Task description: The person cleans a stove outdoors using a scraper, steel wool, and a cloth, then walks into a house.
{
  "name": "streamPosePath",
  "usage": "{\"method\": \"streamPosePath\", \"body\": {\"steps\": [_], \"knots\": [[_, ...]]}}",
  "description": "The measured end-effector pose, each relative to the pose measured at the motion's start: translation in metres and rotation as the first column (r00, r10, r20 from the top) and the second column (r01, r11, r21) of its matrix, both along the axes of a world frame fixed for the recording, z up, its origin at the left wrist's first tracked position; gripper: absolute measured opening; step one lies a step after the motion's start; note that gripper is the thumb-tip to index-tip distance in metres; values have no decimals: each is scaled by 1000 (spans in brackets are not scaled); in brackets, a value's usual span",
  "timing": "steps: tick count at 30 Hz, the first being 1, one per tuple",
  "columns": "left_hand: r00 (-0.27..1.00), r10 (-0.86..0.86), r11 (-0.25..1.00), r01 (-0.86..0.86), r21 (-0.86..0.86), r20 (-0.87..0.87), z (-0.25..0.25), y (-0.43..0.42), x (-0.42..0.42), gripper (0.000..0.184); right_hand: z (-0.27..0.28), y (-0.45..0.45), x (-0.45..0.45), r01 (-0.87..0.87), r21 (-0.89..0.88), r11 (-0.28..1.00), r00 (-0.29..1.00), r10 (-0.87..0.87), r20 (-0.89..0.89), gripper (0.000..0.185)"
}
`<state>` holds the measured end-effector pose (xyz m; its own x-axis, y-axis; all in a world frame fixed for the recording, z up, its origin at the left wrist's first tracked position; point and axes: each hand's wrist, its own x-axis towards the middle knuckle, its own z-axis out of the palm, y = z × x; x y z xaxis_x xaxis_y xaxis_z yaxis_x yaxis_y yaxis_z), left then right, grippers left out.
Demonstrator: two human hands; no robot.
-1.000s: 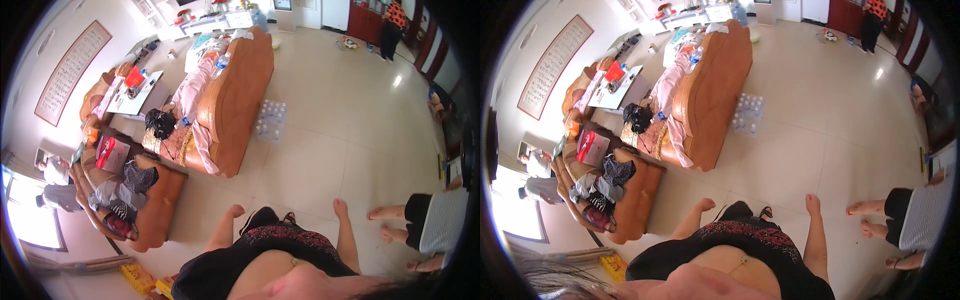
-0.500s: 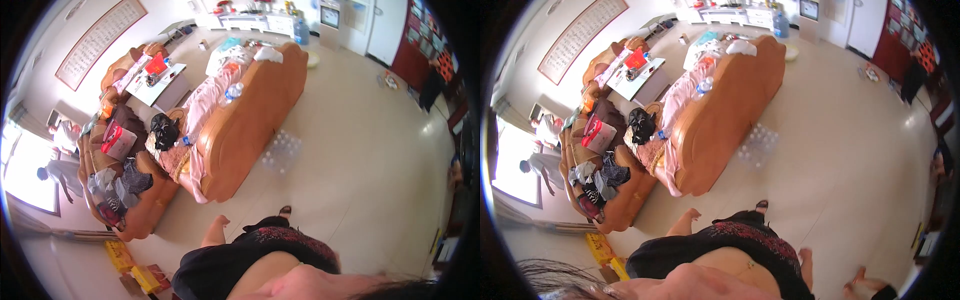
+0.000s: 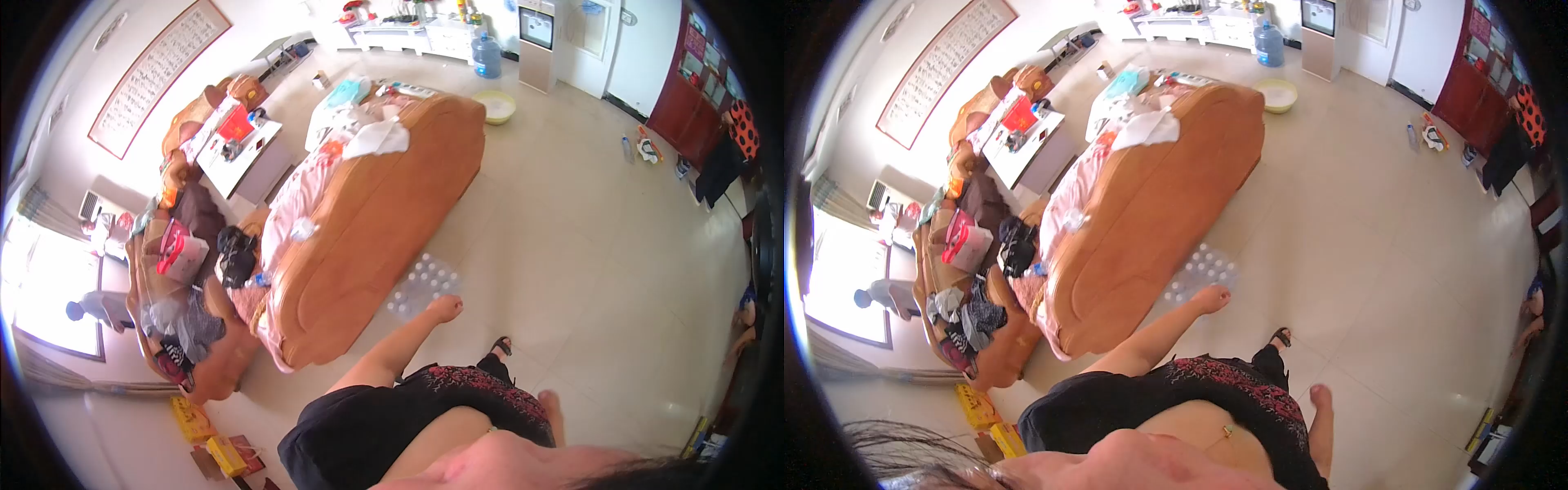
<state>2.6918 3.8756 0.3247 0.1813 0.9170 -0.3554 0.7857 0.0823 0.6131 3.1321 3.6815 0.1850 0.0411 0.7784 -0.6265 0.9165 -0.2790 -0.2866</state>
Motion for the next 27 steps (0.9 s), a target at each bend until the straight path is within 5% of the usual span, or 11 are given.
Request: {"method": "streamPosePath", "body": {"steps": [2,5,9,13,15,16,17,18,20,22,27], "knots": [[940,-280,952,245,-185,-197,-31,31,15,23,47,106,13,-45,227,973,996,63,-70,29],[954,-256,955,225,-195,-153,-22,54,18,24,81,253,37,-230,359,905,973,219,71,27],[972,-99,983,62,-174,-213,-79,63,-18,24,145,388,37,21,502,865,972,100,-214,25],[953,-43,892,-99,-440,-302,-50,100,-25,25,140,460,43,121,475,872,958,23,-287,22],[929,-164,829,-52,-556,-332,-58,124,-31,27,93,461,70,54,558,828,972,84,-218,24],[913,-240,803,-5,-596,-330,-61,139,-30,29,89,455,76,281,313,907,893,-127,-431,26],[908,-246,805,-3,-593,-339,-67,157,-26,30,79,445,90,220,217,951,929,-136,-346,26],[911,-224,825,-13,-566,-347,-70,177,-19,32,40,427,116,39,350,936,979,35,-202,25],[926,49,912,-194,-361,-374,-81,224,-7,29,20,415,135,-23,88,996,993,33,-117,24],[853,-313,913,148,-381,-418,-82,278,3,29,5,417,152,-14,-139,990,997,3,-81,24],[945,198,943,-256,-212,-261,24,399,79,27,-8,507,188,-91,-298,950,995,77,-60,22]]}}
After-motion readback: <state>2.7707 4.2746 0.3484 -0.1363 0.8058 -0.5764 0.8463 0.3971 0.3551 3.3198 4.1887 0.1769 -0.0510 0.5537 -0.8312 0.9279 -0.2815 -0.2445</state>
